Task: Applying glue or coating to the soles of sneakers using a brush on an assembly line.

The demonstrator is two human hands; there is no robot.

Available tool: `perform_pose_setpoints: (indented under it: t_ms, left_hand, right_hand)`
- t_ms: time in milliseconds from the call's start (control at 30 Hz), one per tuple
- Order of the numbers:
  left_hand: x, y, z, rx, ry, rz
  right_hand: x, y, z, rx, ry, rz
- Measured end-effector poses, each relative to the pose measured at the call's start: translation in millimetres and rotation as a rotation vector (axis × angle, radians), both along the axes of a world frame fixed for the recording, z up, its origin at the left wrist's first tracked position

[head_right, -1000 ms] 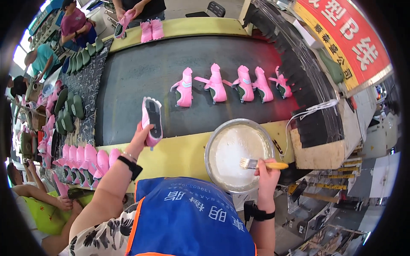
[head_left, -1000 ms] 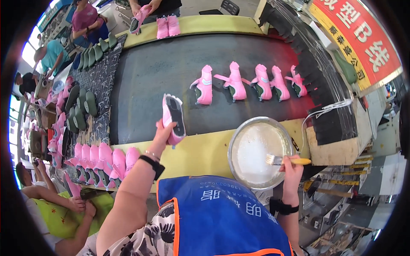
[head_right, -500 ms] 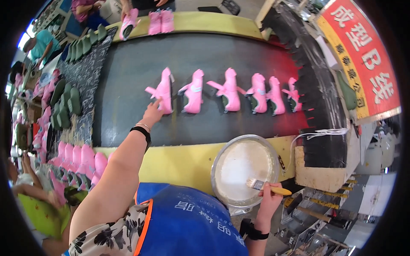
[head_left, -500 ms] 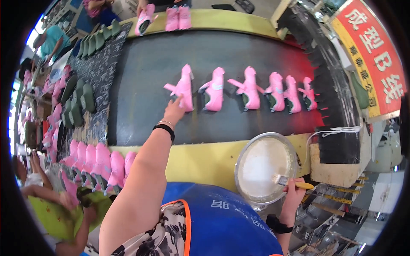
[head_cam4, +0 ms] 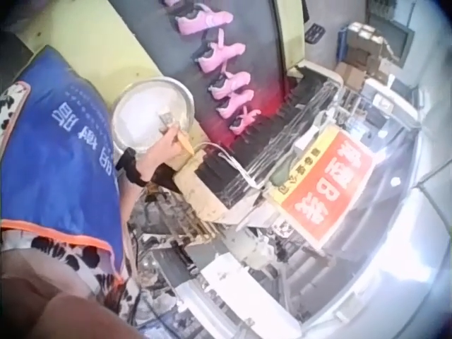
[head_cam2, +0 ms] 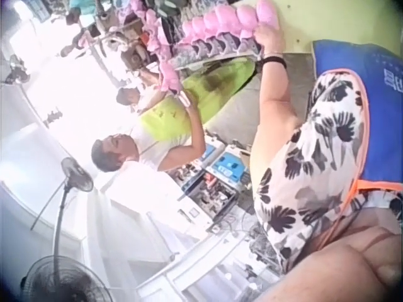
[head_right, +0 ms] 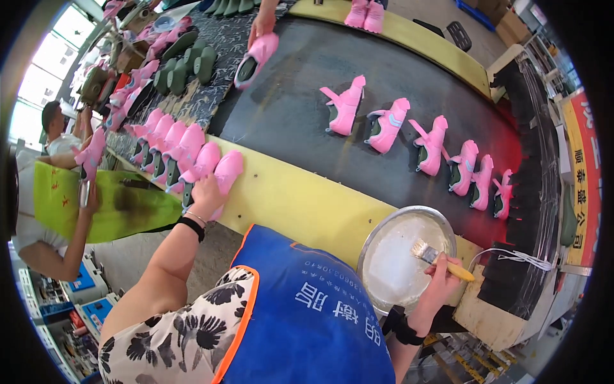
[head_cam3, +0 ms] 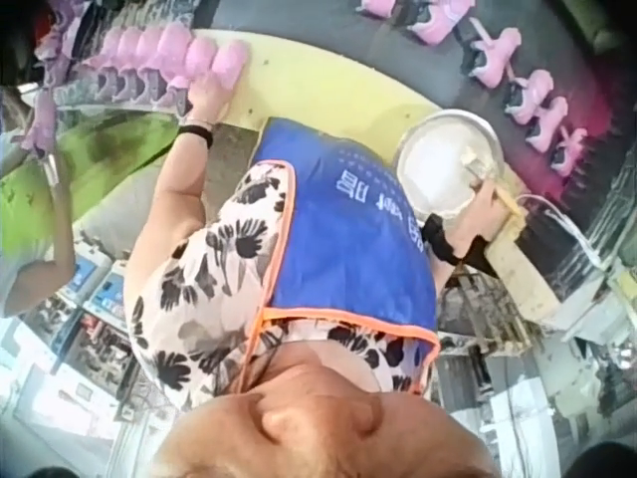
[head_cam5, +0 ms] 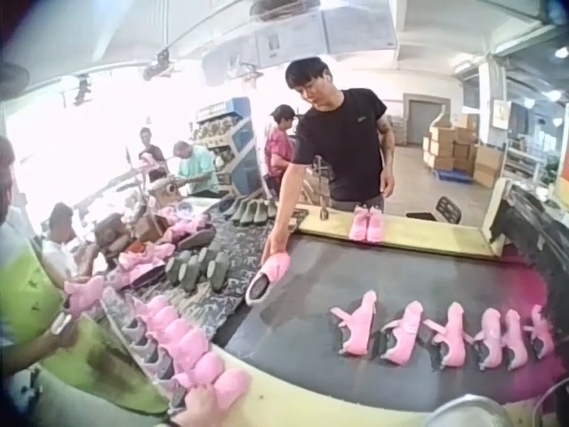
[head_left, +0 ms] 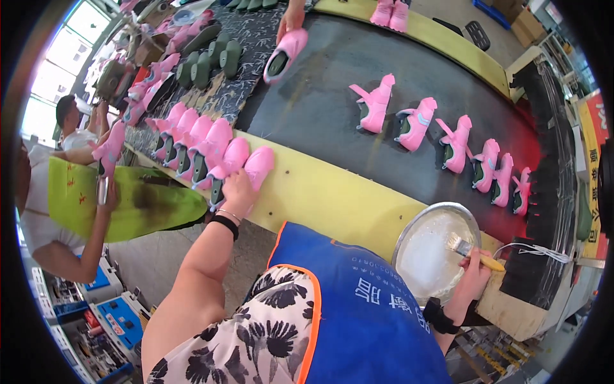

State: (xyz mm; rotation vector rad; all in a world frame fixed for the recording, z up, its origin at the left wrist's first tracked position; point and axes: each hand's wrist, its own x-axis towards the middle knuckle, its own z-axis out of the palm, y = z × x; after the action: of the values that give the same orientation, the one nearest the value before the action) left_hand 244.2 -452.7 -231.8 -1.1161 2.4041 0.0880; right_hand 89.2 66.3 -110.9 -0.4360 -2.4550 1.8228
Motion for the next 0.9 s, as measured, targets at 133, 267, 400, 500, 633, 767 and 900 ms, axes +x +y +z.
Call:
perform_pose_setpoints:
  t_ms: [133, 267, 400, 500, 633, 767, 900]
  left_hand:
    - [4, 25, -34, -0.004, 0.091, -0.107]
    - [-26, 94, -49, -0.09, 0.051, -0.385]
    - [-54, 153, -27, 0.227, 0.129, -0.441]
    - [-67, 150, -16, 0.5, 0.124, -0.448]
    - [-62, 107, -23, 0.61, 0.359, -0.239]
    - [-46, 91, -36, 0.52, 0.405, -0.104]
    - [-37, 117, -54, 0.408, 0.406, -0.145]
  right_hand:
    - [10, -7, -1, -0.045, 0.046, 0.055]
    - [24, -7, 0, -0.045, 0.047, 0.047]
    - [38, 0, 1, -0.027, 0.02, 0.058]
    - [47, 7, -2, -0.047, 0.028, 0.025]
    - [50, 15, -16, -0.124, 0.021, -0.133]
    - [59, 27, -32, -0.183, -0.017, -0.22]
    - [63, 46, -58, -0.181, -0.129, -0.295]
